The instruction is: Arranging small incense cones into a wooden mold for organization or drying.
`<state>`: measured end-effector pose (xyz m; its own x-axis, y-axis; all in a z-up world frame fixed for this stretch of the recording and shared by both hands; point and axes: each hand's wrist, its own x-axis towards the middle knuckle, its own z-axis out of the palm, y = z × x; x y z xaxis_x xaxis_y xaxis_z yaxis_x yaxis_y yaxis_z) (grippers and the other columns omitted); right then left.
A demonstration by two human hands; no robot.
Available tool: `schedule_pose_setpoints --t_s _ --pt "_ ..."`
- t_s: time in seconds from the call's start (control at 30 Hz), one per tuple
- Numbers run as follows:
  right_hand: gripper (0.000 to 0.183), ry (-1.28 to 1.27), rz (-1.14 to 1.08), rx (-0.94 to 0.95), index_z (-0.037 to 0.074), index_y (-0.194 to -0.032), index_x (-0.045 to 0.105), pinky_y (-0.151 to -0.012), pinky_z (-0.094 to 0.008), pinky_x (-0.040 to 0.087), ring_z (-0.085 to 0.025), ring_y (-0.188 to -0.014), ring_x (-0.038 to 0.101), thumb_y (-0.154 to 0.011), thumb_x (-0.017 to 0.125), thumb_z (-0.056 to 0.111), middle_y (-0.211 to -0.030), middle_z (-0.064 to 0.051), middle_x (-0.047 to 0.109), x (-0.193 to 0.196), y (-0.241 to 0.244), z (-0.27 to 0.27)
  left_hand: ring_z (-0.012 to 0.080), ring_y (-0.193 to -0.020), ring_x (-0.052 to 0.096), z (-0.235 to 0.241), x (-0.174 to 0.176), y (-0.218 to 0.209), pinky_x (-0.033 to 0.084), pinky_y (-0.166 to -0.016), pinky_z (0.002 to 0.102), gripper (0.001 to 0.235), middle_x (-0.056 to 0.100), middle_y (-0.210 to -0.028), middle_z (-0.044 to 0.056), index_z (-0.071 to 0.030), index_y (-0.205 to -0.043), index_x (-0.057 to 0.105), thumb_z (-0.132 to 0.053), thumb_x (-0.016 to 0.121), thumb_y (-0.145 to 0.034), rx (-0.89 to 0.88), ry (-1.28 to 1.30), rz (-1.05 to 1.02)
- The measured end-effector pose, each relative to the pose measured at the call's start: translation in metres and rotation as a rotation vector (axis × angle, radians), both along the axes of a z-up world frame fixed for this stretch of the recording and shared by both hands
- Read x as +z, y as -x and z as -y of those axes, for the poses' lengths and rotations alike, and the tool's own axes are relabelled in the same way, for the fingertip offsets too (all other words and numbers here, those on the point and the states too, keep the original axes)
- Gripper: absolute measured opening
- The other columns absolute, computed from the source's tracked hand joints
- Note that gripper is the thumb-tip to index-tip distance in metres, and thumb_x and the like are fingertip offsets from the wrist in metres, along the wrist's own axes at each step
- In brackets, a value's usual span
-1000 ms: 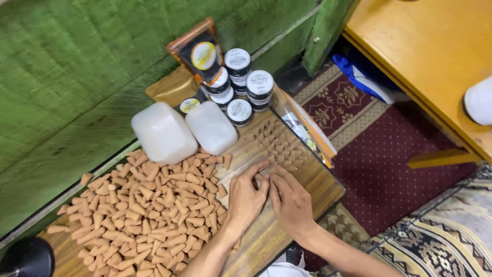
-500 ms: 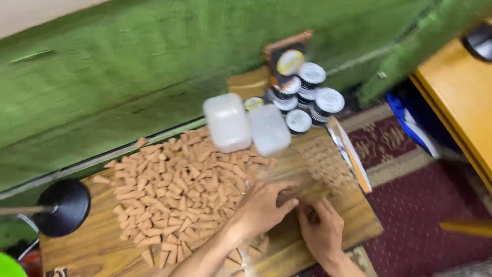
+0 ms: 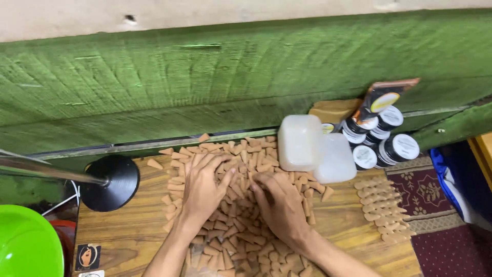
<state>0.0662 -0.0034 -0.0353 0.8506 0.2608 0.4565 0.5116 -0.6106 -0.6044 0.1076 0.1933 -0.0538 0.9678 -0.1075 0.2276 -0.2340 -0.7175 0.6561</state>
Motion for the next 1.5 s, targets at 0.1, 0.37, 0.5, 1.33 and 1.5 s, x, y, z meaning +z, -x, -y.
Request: schedule_pose_setpoints --t_s 0.1,0.37,0.5,1.33,1.5 --pt "0.017 0.087 0.019 0.005 -0.005 -0.114 0.065 -0.087 -0.030 0.056 -0.025 -0.093 0.065 -0.102 0.058 0.006 -0.103 -0.016 0.069 -0.012 -0.025 -0.020 0.0247 -0.116 0.057 -0.004 -0.017 -0.010 0.039 -0.103 0.048 0.037 0.074 -0.120 0.002 -0.012 -0.123 0.074 -0.032 0.072 -0.092 -0.058 -0.129 -0.015" --pt "0.026 0.461 -0.215 -0.209 0.004 -0.109 0.072 -0.081 -0.045 0.055 -0.036 -0.093 0.066 -0.088 0.067 0.019 -0.098 -0.016 0.069 -0.055 -0.077 -0.036 0.0245 -0.120 0.046 -0.002 -0.033 -0.038 0.037 -0.105 0.041 0.026 0.060 -0.122 0.002 -0.017 -0.115 0.075 -0.021 0.065 -0.092 -0.203 -0.205 -0.168" --pt "0.033 0.595 -0.281 -0.236 0.010 -0.104 0.073 -0.080 -0.046 0.053 -0.034 -0.093 0.065 -0.085 0.067 0.035 -0.099 -0.012 0.068 -0.102 -0.087 -0.032 0.0252 -0.113 0.046 -0.008 -0.008 -0.041 0.037 -0.102 0.040 0.028 0.058 -0.118 0.005 -0.015 -0.116 0.076 -0.024 0.061 -0.093 -0.238 -0.227 -0.174" --pt "0.021 -0.176 -0.587 -0.123 0.016 -0.110 0.077 -0.071 -0.028 0.046 -0.013 -0.076 0.055 -0.096 0.066 0.028 -0.089 0.002 0.066 0.030 -0.050 -0.027 0.0092 -0.098 0.073 -0.009 0.049 -0.036 0.057 -0.092 0.026 0.028 0.083 -0.108 -0.005 -0.016 -0.108 0.083 -0.029 0.079 -0.083 -0.063 0.428 -0.464" --pt "0.021 -0.804 -0.580 0.107 0.001 -0.108 0.064 -0.086 -0.030 0.065 -0.020 -0.094 0.077 -0.090 0.073 -0.006 -0.101 -0.011 0.076 0.042 -0.008 0.000 0.0164 -0.109 0.074 0.012 0.063 -0.004 0.055 -0.101 0.038 0.036 0.084 -0.113 0.000 -0.017 -0.112 0.083 -0.029 0.085 -0.077 -0.292 0.466 -0.447"
